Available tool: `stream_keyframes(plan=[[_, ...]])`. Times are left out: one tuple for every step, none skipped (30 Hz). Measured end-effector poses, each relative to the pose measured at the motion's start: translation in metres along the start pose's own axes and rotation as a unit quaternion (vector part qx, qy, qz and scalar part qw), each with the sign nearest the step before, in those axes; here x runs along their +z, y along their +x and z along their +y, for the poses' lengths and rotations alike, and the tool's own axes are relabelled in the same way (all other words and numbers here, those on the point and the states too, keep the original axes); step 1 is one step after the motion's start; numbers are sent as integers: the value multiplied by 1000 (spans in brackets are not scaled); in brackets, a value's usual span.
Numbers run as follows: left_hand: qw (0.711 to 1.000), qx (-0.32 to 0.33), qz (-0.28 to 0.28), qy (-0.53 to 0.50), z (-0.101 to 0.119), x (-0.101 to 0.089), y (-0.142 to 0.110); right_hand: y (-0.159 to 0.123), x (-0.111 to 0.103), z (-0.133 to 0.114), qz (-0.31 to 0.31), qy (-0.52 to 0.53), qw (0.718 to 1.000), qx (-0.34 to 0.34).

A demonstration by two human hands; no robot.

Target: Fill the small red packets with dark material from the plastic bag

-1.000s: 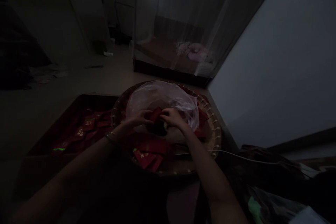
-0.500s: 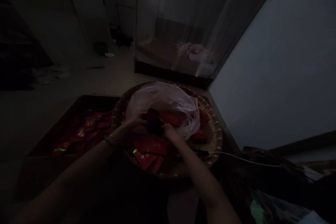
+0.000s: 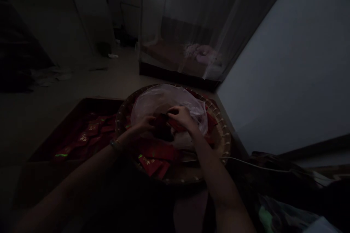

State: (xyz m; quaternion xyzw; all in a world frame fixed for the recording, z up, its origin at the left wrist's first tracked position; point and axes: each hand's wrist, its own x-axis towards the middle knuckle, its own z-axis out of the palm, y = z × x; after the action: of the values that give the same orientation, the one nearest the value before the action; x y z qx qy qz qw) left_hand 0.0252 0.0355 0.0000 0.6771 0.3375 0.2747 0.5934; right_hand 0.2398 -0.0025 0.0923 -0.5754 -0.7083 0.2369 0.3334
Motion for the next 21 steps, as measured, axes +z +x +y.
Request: stream_keyframes(plan=[[1000,-6,-3,1,1,0,0,1,2,-6,-1,10,1000,-1],[1000,-9,-4,2,1,0,0,1,4,-11,7,14,1000,1],[1000,-8,-3,3,1,0,0,0,8,-13,18,12,1000,3],[1000,-5,-1,5,0,0,0,-2,11,-14,24,4,1000,1],[1000,1,1,6,-1,0,0,-4,13,-14,20,-11,1000,-5],[1000,8,2,5,-2,0,0,-6,15,-12,5,-32,999,-17],[1000,14,0,3,-2,0,0,-8,16,-10,-16,-56,998,-33],[1000,20,-4,0,-3,0,0,-10,16,-8,-37,-79,995,-44],[1000,26,-9,-2,-3,0,0,-11,16,-5,-54,-97,993,-48],[999,30,-15,-4,-3,0,0,-12,13,-3,-66,-105,991,-43],[999,34,-23,-3,-1,0,-1,-12,11,0,-76,-104,991,-32],[999,34,-34,0,1,-1,-2,-11,7,2,-86,-96,992,-19],[998,32,-47,4,3,-2,-4,-10,3,4,-99,-84,992,-10],[998,26,-62,6,6,-3,-6,-8,-1,6,-111,-73,991,-8],[997,17,-76,5,10,-4,-8,-7,-4,8,-121,-66,990,-13],[996,7,-86,3,13,-4,-10,-5,-6,9,-128,-62,990,-19],[996,-1,-88,0,16,-5,-11,-4,-8,10,-129,-58,990,-24],[997,-7,-83,-3,19,-5,-13,-4,-8,11,-124,-51,991,-25],[997,-10,-72,-7,20,-5,-13,-4,-7,11,-108,-41,993,-22],[998,-12,-58,-11,21,-4,-14,-5,-6,11,-81,-27,996,-16],[999,-14,-47,-14,21,-3,-14,-6,-4,10,-47,-7,999,-6]])
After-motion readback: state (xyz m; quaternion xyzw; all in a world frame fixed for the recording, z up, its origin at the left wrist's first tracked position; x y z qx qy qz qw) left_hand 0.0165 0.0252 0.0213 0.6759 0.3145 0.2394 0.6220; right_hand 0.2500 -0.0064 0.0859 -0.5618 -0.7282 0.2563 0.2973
